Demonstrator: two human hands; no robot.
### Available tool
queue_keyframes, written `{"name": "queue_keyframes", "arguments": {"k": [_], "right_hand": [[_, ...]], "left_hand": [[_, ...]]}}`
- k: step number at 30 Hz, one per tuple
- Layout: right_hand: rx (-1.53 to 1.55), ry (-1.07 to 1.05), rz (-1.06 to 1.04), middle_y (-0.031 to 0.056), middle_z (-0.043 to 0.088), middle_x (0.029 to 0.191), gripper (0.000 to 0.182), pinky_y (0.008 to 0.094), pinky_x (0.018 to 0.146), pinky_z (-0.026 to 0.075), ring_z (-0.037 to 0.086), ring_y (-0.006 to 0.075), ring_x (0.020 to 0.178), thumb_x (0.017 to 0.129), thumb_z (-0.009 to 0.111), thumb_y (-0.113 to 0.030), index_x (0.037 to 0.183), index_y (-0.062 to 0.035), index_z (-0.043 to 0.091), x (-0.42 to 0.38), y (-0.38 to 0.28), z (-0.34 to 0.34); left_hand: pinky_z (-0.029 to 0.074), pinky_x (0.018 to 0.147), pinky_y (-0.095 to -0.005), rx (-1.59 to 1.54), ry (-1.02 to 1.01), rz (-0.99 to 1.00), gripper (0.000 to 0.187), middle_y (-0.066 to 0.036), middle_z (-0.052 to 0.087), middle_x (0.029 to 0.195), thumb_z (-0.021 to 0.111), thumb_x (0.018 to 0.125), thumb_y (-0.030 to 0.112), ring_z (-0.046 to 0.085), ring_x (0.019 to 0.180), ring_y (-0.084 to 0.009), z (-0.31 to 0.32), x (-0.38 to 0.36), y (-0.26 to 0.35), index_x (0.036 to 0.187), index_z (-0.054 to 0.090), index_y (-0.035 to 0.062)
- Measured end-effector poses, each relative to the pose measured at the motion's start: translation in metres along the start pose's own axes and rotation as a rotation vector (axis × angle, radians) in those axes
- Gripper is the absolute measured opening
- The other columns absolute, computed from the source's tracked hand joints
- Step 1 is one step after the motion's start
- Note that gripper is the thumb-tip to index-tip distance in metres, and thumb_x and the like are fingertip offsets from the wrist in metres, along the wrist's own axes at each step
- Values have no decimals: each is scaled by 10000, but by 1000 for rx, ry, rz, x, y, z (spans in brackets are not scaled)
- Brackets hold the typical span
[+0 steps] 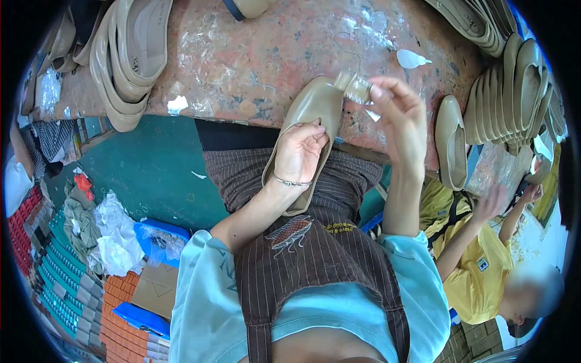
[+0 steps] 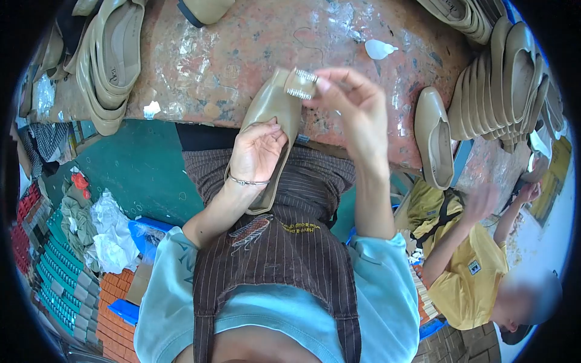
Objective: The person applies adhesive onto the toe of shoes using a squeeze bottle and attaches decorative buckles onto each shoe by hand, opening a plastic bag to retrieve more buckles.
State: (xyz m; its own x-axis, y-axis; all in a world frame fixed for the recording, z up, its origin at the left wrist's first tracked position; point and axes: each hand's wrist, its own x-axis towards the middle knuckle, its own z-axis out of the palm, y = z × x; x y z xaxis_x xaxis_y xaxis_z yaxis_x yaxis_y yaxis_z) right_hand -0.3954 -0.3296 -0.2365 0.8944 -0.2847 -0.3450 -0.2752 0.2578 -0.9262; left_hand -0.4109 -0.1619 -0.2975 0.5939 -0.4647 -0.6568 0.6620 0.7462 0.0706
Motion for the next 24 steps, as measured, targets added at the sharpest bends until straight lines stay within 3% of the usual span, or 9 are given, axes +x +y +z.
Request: {"name": "queue_keyframes", "arguments": {"k": [2, 3, 5, 7, 17, 24], "right_hand": [[43, -33, 121, 86, 668, 821, 163, 215, 628, 509, 644, 113, 713, 855, 620, -45, 997, 33, 626, -17, 9, 3], [6, -22, 121, 49, 662, 777, 141, 182, 577, 478, 610, 66, 673, 849, 626, -37, 979, 13, 644, -21, 18, 5], [-31, -23, 124, 35, 660, 767, 126, 170, 558, 459, 594, 48, 660, 846, 631, -36, 962, 5, 654, -22, 29, 7], [-95, -1, 120, 8, 655, 751, 87, 157, 518, 424, 558, 23, 627, 837, 646, -40, 912, -7, 677, -21, 34, 12], [-259, 14, 137, 8, 647, 713, 76, 159, 518, 429, 548, 23, 600, 821, 651, -27, 883, 0, 686, -12, 34, 12], [-263, 98, -29, 26, 632, 692, 44, 202, 551, 469, 580, 63, 615, 788, 665, -5, 814, 7, 631, -15, 46, 20]], "left_hand": [[447, 776, -281, 26, 10, 3, 63, -82, 614, 841, 542, 797, -42, 582, 792, -149, 9, -2, 1, 825, 593, -17], [453, 817, -293, 50, 11, 13, 109, -100, 625, 903, 532, 803, -41, 595, 850, -165, 14, -3, 2, 894, 591, -35], [454, 911, -323, 76, -48, 15, 248, -142, 625, 1050, 515, 814, -36, 601, 985, -203, 6, 0, 2, 1057, 559, -68], [454, 908, -320, 83, -37, 20, 241, -137, 626, 1041, 518, 813, -36, 600, 984, -198, 6, 0, 2, 1047, 562, -66], [462, 881, -321, 54, -12, 33, 132, -97, 645, 922, 533, 806, -36, 620, 878, -174, 6, 1, 1, 915, 607, -25], [466, 849, -298, 82, 72, 18, 133, -65, 645, 927, 583, 824, 2, 616, 879, -149, 21, 0, 1, 954, 611, -7]]}}
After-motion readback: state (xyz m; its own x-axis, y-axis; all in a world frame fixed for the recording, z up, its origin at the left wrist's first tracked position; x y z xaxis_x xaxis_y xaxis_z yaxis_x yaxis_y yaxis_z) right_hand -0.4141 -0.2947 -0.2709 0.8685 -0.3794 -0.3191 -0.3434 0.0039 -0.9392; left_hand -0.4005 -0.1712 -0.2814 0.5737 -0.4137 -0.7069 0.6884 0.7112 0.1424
